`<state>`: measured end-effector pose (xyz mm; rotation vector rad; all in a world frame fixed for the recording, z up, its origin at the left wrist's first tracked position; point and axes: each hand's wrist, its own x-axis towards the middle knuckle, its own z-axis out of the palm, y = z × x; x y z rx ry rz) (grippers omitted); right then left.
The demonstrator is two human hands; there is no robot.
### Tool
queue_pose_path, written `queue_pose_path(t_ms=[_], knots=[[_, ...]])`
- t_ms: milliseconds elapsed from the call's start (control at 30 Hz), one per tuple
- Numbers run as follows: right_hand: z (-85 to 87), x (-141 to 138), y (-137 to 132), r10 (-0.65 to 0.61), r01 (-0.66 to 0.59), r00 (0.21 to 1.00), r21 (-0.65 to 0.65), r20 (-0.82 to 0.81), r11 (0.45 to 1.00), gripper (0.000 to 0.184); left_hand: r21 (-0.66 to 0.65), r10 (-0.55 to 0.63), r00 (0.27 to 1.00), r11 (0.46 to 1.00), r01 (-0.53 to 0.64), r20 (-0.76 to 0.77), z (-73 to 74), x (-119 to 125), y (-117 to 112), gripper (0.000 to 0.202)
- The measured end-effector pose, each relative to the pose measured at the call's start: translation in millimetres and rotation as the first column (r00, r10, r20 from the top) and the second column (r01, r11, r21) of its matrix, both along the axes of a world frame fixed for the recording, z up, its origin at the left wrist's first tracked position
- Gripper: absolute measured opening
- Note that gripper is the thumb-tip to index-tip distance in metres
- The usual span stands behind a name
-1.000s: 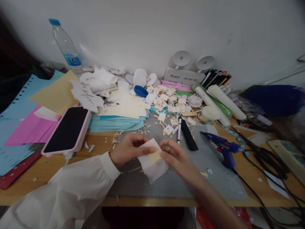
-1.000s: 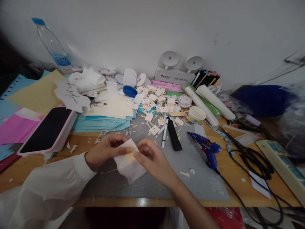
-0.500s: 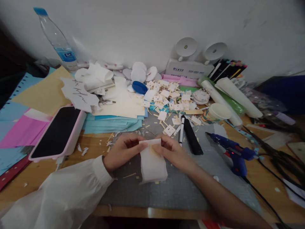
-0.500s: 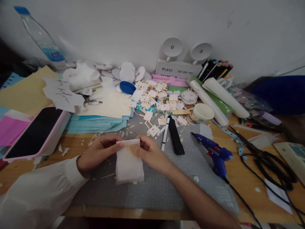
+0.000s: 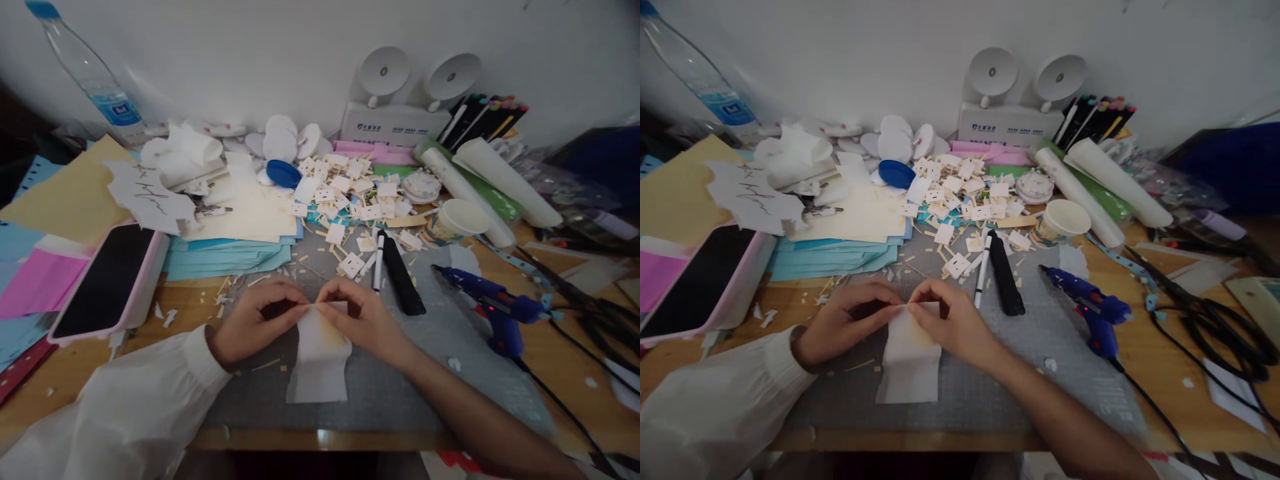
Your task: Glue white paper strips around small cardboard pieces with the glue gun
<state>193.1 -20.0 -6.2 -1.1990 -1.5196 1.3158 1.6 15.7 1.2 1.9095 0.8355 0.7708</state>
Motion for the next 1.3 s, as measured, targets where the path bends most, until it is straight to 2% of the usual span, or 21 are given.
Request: queue_pose_path(t_ms=[200,433,800,1000,1200,1300], knots=[[-3.2,-1.0,-0.4,-0.010,-0.019,0.987,0.180,0.161,0.983,0.002,0.155,0.013,0.998,0.988,-0.003,-0.060,-6.5,-1.7,-0.5,0.012],[-3.3,-1.0,-1.6,-0.032,-0.027,0.974,0.255,0.225,0.966,0.003,0.323,0.029,0.996,0.946,-0.002,-0.079,-4.7,-1.5,-1.5,0.010],[-1.4,0.4,-2.6,-0.059,-0.093,0.937,0.408,0.344,0.908,0.004,0.366,-0.012,0.998,0.930,0.036,-0.068,-3.7,-2.1,-1.0,0.011],[1.3,-0.3,-4.9,-0.108,-0.153,0.896,0.526,0.432,0.837,0.007,0.362,0.012,0.997,0.932,0.018,-0.081,-2.0,-1.8,-3.2,0.011],[1.0,-0.5,-8.0,-0.149,-0.269,0.849,0.658,0.506,0.703,0.007,0.278,0.057,0.995,0.960,-0.032,-0.082,-0.1,0.8,-5.6,0.011],[3.0,0.3,-9.2,-0.152,-0.295,0.844,0.681,0.515,0.670,0.007,0.238,0.101,0.992,0.968,-0.079,-0.080,-1.9,0.0,-4.7,0.011]])
